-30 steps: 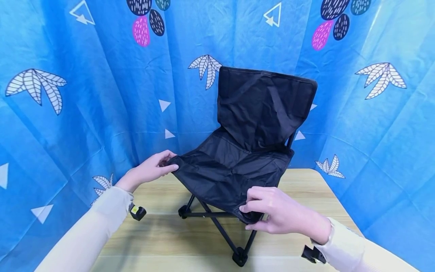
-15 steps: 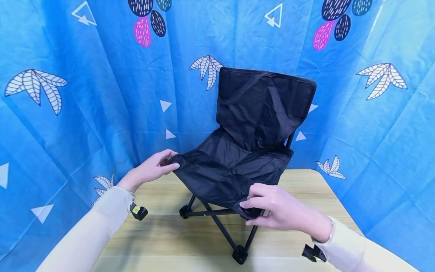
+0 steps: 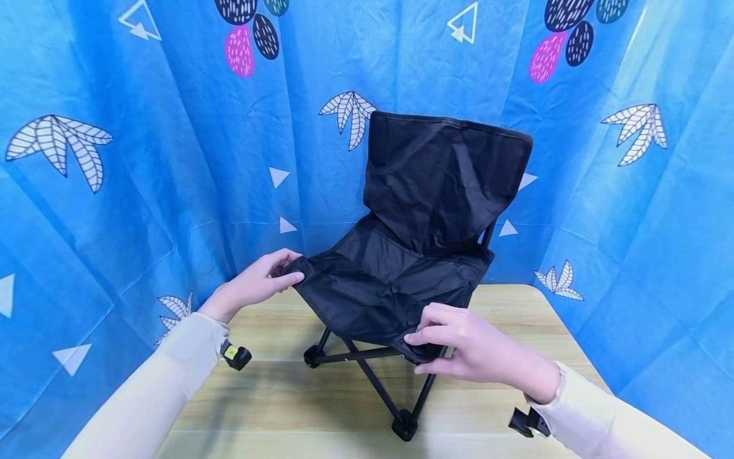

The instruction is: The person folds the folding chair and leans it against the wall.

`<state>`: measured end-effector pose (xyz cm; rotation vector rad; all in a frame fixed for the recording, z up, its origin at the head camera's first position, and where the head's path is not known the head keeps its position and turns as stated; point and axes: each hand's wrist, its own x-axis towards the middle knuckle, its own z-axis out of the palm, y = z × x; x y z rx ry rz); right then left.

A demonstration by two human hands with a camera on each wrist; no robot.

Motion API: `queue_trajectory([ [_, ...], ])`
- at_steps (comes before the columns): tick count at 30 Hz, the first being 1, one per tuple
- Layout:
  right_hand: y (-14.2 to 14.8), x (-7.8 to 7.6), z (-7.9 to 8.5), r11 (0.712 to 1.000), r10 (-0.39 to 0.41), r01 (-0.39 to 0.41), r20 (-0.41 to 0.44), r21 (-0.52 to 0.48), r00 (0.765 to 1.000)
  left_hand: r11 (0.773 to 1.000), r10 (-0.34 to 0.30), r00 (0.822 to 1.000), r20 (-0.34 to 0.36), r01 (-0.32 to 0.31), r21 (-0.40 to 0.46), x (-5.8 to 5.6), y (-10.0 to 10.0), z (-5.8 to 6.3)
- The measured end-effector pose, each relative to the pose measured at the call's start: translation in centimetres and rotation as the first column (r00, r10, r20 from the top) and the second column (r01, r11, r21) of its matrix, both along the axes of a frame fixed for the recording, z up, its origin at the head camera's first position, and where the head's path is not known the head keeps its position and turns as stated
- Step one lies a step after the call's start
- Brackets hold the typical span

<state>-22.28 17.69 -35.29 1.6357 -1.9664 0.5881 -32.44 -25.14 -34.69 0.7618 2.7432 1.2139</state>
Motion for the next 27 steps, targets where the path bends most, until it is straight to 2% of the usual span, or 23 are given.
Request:
queue_trajectory([
  [11, -0.1, -0.2, 0.6, 0.999, 0.014, -0.016, -0.033, -0.042, 0.999, 0.999, -0.002, 1.0, -0.017, 0.003, 0.033, 0.1, 0.4, 0.2],
  [18, 0.0, -0.4, 0.8, 0.999, 0.005, -0.005, 0.006, -0.054, 1.0, 0.999, 0.001, 1.0, -0.021, 0.0, 0.05, 0.2, 0.9, 0.5],
  [27, 0.0, -0.6, 1.1, 0.996, 0.017, -0.018, -0.008, -0.086, 1.0, 0.999, 0.004, 1.0, -0.015, -0.003, 0.047, 0.5, 1.5, 1.1],
])
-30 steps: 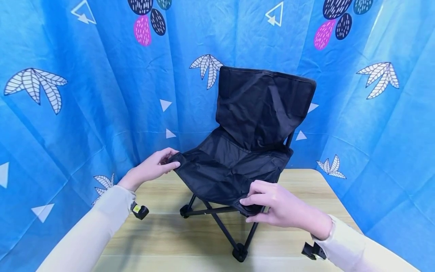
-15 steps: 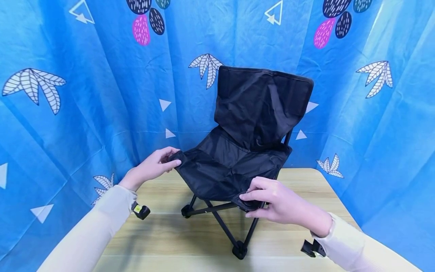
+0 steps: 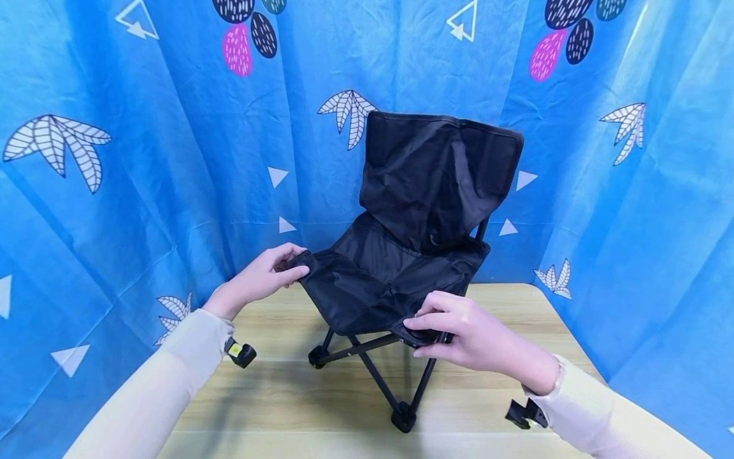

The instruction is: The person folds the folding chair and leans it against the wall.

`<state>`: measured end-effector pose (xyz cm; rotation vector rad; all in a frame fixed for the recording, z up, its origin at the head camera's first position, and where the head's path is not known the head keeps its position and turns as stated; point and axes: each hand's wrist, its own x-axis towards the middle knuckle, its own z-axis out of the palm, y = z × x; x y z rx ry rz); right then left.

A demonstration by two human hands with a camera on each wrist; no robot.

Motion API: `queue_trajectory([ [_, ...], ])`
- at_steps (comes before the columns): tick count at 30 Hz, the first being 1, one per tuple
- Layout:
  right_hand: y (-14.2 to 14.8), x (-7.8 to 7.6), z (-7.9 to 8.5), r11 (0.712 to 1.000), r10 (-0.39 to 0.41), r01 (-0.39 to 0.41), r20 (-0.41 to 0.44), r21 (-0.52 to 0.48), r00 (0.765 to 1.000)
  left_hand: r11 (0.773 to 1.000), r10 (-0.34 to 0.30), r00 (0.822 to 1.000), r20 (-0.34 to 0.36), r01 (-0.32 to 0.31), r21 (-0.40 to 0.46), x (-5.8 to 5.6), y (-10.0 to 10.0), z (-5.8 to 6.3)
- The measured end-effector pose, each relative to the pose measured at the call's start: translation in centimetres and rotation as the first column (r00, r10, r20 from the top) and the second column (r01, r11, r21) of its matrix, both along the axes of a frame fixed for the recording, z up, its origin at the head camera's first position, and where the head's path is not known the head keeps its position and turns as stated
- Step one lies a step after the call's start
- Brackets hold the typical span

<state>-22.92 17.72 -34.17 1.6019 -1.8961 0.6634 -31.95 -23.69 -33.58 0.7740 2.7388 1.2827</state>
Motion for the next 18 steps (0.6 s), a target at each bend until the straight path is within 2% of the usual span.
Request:
queue_trajectory([
  [18, -0.19, -0.56, 0.64, 1.0, 0.001, -0.001, -0.006, -0.021, 1.0, 1.0, 0.003, 1.0, 0.001, -0.003, -0.001, -0.23, 0.74, 0.72],
])
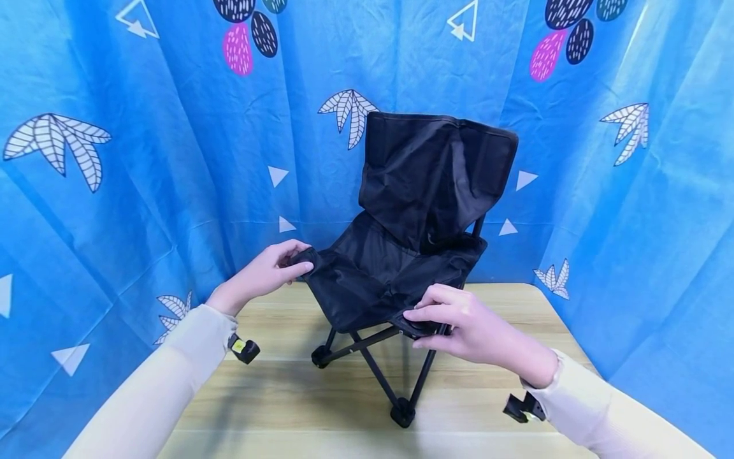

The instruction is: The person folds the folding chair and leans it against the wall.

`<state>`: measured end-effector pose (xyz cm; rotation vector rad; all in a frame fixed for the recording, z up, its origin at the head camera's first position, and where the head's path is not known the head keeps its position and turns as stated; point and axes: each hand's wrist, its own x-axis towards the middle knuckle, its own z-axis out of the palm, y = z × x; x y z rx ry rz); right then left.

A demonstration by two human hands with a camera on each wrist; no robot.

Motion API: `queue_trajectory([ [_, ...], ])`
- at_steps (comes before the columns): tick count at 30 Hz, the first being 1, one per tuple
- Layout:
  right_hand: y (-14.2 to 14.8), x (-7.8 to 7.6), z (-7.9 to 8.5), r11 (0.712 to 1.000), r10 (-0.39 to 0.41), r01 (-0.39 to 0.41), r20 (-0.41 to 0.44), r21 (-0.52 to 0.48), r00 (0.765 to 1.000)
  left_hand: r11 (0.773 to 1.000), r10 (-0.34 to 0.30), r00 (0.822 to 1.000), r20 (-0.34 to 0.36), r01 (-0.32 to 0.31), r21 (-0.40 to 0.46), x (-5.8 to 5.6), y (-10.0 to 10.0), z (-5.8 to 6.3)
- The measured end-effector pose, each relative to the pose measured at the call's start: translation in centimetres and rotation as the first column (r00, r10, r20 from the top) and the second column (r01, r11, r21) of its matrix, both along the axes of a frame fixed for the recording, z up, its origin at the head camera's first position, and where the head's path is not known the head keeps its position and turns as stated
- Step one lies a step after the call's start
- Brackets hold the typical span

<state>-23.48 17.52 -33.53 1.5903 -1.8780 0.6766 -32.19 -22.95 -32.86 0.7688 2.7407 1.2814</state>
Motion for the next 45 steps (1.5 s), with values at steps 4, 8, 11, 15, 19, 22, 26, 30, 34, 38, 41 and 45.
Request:
queue_trajectory([
  [4, -0.1, -0.1, 0.1, 1.0, -0.006, 0.006, 0.008, 0.002, 1.0, 1.0, 0.002, 1.0, 0.001, -0.002, -0.003, 0.0, 0.2, 0.2],
  [8, -0.1, -0.2, 0.2, 1.0, -0.009, 0.008, 0.013, 0.003, 1.0, 1.0, 0.006, 1.0, -0.002, -0.006, -0.006, 0.0, 0.3, 0.4],
  [11, -0.1, -0.4, 0.3, 1.0, -0.008, 0.008, 0.018, 0.003, 1.0, 1.0, 0.004, 1.0, 0.001, -0.004, -0.003, 0.0, 0.4, 0.4],
  [15, -0.1, -0.5, 0.2, 1.0, -0.014, 0.014, 0.026, 0.005, 1.0, 1.0, 0.004, 1.0, 0.008, -0.004, 0.0, -0.1, 0.6, 0.5],
  [19, 0.0, -0.5, 0.2, 1.0, -0.03, 0.029, 0.031, 0.007, 0.999, 1.0, 0.003, 1.0, 0.008, -0.003, -0.001, -0.2, 0.6, 0.5],
  [22, 0.0, -0.6, 0.2, 0.999, -0.032, 0.032, 0.025, 0.002, 0.999, 1.0, 0.003, 1.0, 0.005, -0.003, 0.001, -0.3, 0.7, 0.4],
  [26, -0.2, -0.7, 0.3, 1.0, -0.03, 0.03, 0.021, -0.007, 0.999, 1.0, 0.007, 1.0, 0.002, -0.007, 0.002, -0.4, 0.8, 0.4],
  [30, -0.3, -0.7, 0.3, 0.999, -0.028, 0.028, 0.024, -0.015, 0.999, 1.0, 0.012, 1.0, -0.005, -0.012, -0.005, -0.4, 1.0, 0.6],
  [34, -0.2, -0.7, 0.5, 0.999, -0.033, 0.033, 0.022, -0.017, 0.999, 1.0, 0.011, 1.0, -0.01, -0.011, -0.007, -0.2, 1.3, 0.8],
  [38, -0.2, -0.8, 0.7, 0.999, -0.036, 0.036, 0.018, -0.018, 0.999, 1.0, 0.005, 1.0, -0.02, -0.005, -0.005, -0.1, 1.5, 0.9],
  [41, -0.2, -0.8, 0.7, 0.999, -0.036, 0.036, 0.021, -0.02, 0.999, 1.0, 0.005, 1.0, -0.025, -0.005, -0.009, -0.1, 1.7, 1.0],
  [45, -0.3, -0.9, 0.8, 0.999, -0.038, 0.038, 0.016, -0.034, 0.999, 1.0, 0.006, 1.0, -0.023, -0.006, -0.017, 0.0, 1.9, 1.1],
])
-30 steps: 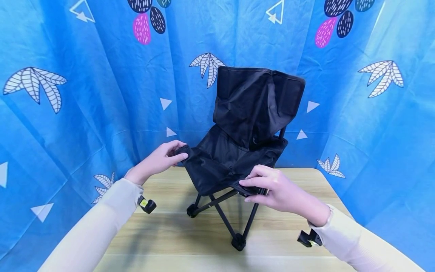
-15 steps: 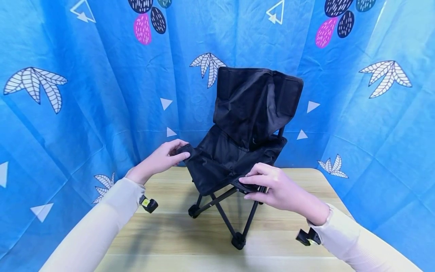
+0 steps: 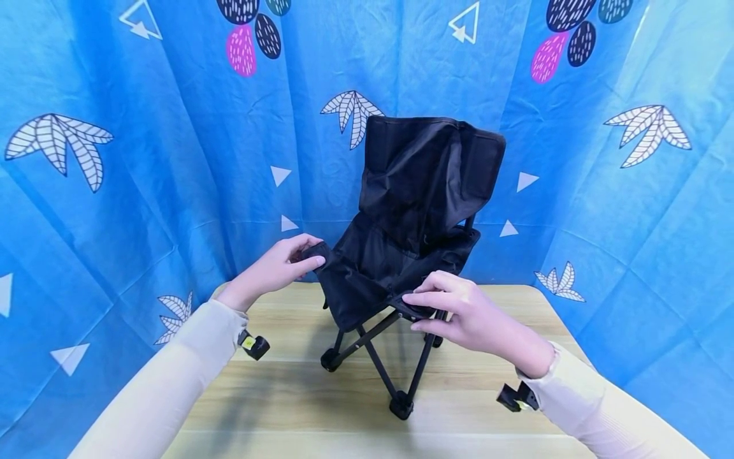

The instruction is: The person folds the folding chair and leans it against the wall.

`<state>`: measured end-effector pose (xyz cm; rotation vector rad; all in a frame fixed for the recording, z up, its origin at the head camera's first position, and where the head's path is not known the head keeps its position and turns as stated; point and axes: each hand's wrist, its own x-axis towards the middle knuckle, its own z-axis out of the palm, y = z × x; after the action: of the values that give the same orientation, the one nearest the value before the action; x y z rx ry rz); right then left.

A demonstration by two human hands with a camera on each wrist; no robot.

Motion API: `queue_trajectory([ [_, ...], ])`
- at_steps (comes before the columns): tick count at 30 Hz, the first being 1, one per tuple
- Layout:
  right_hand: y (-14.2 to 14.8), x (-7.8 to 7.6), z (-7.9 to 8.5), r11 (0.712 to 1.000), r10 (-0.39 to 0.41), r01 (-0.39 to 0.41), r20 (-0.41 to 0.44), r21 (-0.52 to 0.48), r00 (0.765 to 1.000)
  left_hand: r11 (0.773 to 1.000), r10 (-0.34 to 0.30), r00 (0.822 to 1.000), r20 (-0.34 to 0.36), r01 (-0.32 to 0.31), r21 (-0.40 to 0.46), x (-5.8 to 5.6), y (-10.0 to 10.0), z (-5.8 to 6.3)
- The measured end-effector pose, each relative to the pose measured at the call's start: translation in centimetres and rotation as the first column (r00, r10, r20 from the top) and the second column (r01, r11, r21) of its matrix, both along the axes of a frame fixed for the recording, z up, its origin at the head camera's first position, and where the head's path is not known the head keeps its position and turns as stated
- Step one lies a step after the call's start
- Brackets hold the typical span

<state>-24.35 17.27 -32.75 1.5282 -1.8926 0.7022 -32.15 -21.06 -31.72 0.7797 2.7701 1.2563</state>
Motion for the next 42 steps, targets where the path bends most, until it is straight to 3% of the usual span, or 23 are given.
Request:
queue_trajectory([
  [23, -0.5, -0.6, 0.5, 1.0, -0.021, 0.021, -0.008, -0.019, 1.0, 0.999, -0.028, 0.999, -0.041, 0.028, -0.016, -0.2, 0.5, 0.7],
  [42, -1.0, -1.1, 0.6, 0.999, -0.04, 0.039, -0.031, -0.028, 0.999, 1.0, -0.026, 0.999, -0.033, 0.026, -0.011, -0.6, 0.8, 1.0],
])
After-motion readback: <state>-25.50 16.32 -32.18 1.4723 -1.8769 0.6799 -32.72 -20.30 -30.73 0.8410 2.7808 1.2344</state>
